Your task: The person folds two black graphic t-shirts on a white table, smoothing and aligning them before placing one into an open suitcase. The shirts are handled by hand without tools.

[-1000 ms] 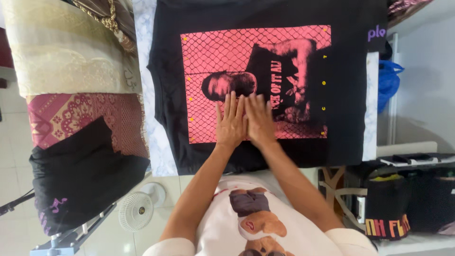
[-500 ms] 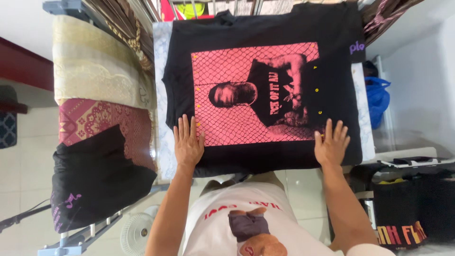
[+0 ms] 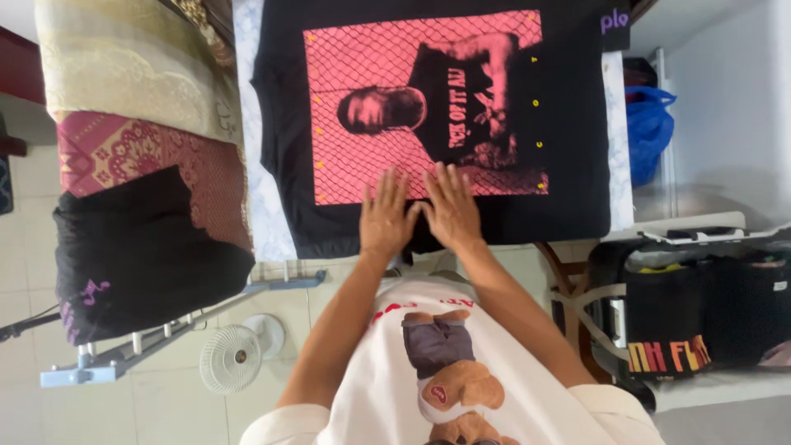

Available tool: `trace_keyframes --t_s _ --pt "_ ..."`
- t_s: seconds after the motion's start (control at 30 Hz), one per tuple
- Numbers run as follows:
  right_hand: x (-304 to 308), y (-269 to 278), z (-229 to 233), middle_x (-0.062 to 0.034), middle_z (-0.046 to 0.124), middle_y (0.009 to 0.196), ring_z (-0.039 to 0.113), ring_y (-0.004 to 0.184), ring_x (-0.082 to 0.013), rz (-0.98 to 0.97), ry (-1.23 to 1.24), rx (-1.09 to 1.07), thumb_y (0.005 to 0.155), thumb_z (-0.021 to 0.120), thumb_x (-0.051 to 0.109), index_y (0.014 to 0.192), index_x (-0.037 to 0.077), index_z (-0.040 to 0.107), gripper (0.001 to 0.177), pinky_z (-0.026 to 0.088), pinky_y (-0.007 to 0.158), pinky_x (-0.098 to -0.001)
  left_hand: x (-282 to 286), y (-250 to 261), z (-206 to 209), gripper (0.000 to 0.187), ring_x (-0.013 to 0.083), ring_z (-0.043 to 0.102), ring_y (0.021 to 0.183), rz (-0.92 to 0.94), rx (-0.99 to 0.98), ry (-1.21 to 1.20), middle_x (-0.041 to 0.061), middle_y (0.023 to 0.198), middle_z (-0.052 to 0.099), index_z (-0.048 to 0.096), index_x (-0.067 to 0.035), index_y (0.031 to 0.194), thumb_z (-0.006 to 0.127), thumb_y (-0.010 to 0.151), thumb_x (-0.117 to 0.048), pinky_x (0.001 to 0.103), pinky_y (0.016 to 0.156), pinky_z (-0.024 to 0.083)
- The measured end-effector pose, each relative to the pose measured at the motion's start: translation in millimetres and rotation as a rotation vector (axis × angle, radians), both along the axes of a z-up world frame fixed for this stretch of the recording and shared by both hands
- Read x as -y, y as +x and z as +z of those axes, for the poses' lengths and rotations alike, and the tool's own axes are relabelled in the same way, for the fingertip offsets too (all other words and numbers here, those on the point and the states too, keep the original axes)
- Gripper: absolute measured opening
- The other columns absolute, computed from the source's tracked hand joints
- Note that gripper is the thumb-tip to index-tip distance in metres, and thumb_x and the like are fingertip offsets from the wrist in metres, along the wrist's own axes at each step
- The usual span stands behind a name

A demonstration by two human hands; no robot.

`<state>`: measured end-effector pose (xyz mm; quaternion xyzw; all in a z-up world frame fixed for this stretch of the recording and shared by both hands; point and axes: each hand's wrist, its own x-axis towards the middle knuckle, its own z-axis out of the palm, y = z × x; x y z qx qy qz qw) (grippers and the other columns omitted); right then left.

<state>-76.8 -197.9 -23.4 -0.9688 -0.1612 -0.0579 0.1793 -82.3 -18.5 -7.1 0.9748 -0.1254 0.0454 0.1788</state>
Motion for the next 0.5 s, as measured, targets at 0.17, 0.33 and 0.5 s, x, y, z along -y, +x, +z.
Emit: trace_keyframes --t_s 0.17,0.33,0.5 --pt "103.4 -12.6 13.2 -0.0220 0.032 0.165 0.027 0.153 -0.0441 -0.207 -0.112 0.019 0.100 0.060 0.042 0.159 0.012 0.041 0.069 0.021 0.122 -0.0610 -39.4 -14.4 5.2 0.063 0.0367 0.031 0.153 0.168 0.006 0.070 0.019 0.165 0.035 0.043 -0.015 0.156 0.051 0.102 -0.047 0.060 0.121 0.020" --pt "197.5 -31.3 2.9 -0.0212 0.029 0.169 0.024 0.156 -0.0427 -0.371 -0.132 -0.016 0.104 0.056 0.046 0.163 0.013 0.037 0.070 0.019 0.125 -0.0606 -68.1 -31.0 6.2 0.065 0.0356 0.026 0.157 0.313 0.033 0.154 0.017 0.169 0.031 0.040 -0.017 0.162 0.049 0.106 -0.049 0.063 0.124 0.018" --pt "247.4 -45.3 0.4 -0.0176 0.023 0.171 0.017 0.158 -0.0400 -0.430 -0.140 -0.105 0.103 0.051 0.050 0.165 0.015 0.030 0.074 0.014 0.125 -0.0600 -79.0 -33.9 15.4 0.070 0.0389 0.021 0.156 0.411 -0.053 0.103 0.019 0.169 0.027 0.038 -0.019 0.162 0.047 0.103 -0.056 0.062 0.123 0.015"
